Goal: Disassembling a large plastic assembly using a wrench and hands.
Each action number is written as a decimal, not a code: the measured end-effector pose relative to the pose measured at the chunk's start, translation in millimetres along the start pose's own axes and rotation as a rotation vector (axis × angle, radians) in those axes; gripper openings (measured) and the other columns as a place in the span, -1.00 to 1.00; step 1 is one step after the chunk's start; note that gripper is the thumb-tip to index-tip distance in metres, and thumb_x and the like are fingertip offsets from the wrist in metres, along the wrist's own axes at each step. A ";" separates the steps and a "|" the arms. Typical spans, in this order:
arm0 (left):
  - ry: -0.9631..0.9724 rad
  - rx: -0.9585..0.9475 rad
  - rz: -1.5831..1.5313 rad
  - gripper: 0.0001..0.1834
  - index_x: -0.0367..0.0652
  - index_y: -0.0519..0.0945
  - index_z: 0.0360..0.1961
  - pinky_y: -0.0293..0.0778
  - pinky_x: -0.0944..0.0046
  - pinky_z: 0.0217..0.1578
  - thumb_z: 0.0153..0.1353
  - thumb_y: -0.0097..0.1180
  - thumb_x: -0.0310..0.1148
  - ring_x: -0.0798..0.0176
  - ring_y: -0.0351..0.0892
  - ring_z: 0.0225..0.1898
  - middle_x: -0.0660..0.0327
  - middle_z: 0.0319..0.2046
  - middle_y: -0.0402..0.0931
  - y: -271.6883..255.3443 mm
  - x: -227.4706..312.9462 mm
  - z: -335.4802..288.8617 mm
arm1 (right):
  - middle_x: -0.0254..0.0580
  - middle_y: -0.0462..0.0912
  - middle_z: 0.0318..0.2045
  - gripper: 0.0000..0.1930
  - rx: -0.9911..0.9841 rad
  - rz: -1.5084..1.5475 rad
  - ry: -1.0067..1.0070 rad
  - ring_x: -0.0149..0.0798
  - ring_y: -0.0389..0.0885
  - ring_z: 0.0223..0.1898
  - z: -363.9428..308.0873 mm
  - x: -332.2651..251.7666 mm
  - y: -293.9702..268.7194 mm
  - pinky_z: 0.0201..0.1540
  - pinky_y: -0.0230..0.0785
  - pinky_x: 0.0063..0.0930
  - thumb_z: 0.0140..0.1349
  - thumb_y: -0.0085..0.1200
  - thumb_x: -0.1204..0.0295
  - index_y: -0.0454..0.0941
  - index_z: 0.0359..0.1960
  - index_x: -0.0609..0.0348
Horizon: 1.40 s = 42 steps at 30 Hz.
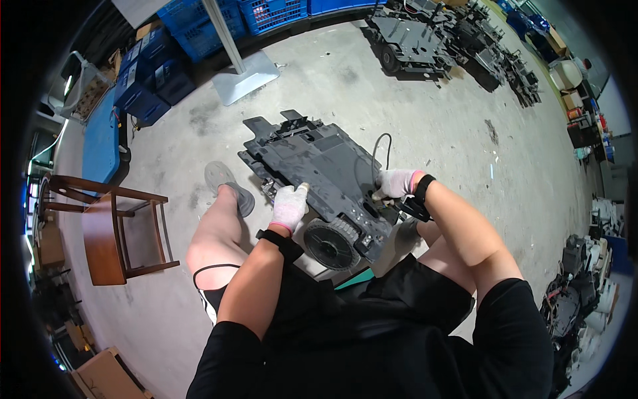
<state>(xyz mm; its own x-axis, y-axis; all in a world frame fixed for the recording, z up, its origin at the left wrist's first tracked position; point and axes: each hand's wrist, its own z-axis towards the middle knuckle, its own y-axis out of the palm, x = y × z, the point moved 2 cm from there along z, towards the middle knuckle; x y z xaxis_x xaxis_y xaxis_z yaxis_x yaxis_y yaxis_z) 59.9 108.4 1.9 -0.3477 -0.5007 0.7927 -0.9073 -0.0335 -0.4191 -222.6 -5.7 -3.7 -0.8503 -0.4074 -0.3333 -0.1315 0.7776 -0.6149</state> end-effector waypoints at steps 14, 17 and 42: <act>-0.079 -0.005 0.089 -0.47 -0.39 0.63 -0.43 0.43 0.03 -0.22 0.28 0.07 -0.02 -0.10 0.61 -0.35 -0.12 -0.48 0.62 -2.0 22.5 -7.2 | -0.17 0.67 -0.54 -0.83 -0.070 0.842 0.088 -0.28 0.63 -0.54 6.8 16.8 21.2 -0.43 0.51 -0.40 0.36 0.12 0.44 0.62 -0.33 0.32; -0.148 -0.013 0.071 -0.45 -0.38 0.63 -0.44 0.43 0.02 -0.19 0.29 0.04 0.01 -0.13 0.61 -0.31 -0.12 -0.46 0.63 -5.6 16.2 -7.8 | -0.08 0.71 -0.48 -0.71 -0.206 1.146 -0.073 -0.19 0.70 -0.50 4.6 5.6 25.9 -0.29 0.64 -0.32 0.41 0.06 0.31 0.63 -0.34 0.33; 0.076 0.131 0.146 -0.47 -0.34 0.56 -0.59 0.42 0.12 -0.55 0.33 0.10 -0.05 0.12 0.54 -0.67 0.07 -0.73 0.51 5.0 17.3 -5.1 | 0.26 0.64 -0.07 -0.49 0.305 0.072 0.470 0.23 0.60 0.00 37.8 190.5 44.1 0.03 0.45 -0.04 0.35 -0.18 0.06 0.65 -0.10 0.27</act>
<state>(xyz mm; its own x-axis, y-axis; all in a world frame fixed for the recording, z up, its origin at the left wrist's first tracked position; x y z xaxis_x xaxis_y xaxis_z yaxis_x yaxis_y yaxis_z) 48.1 104.0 15.8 -0.4943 -0.4419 0.7486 -0.8095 -0.0799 -0.5817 -371.1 -67.1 -121.3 -0.9964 -0.0473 -0.0709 0.0291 0.5932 -0.8045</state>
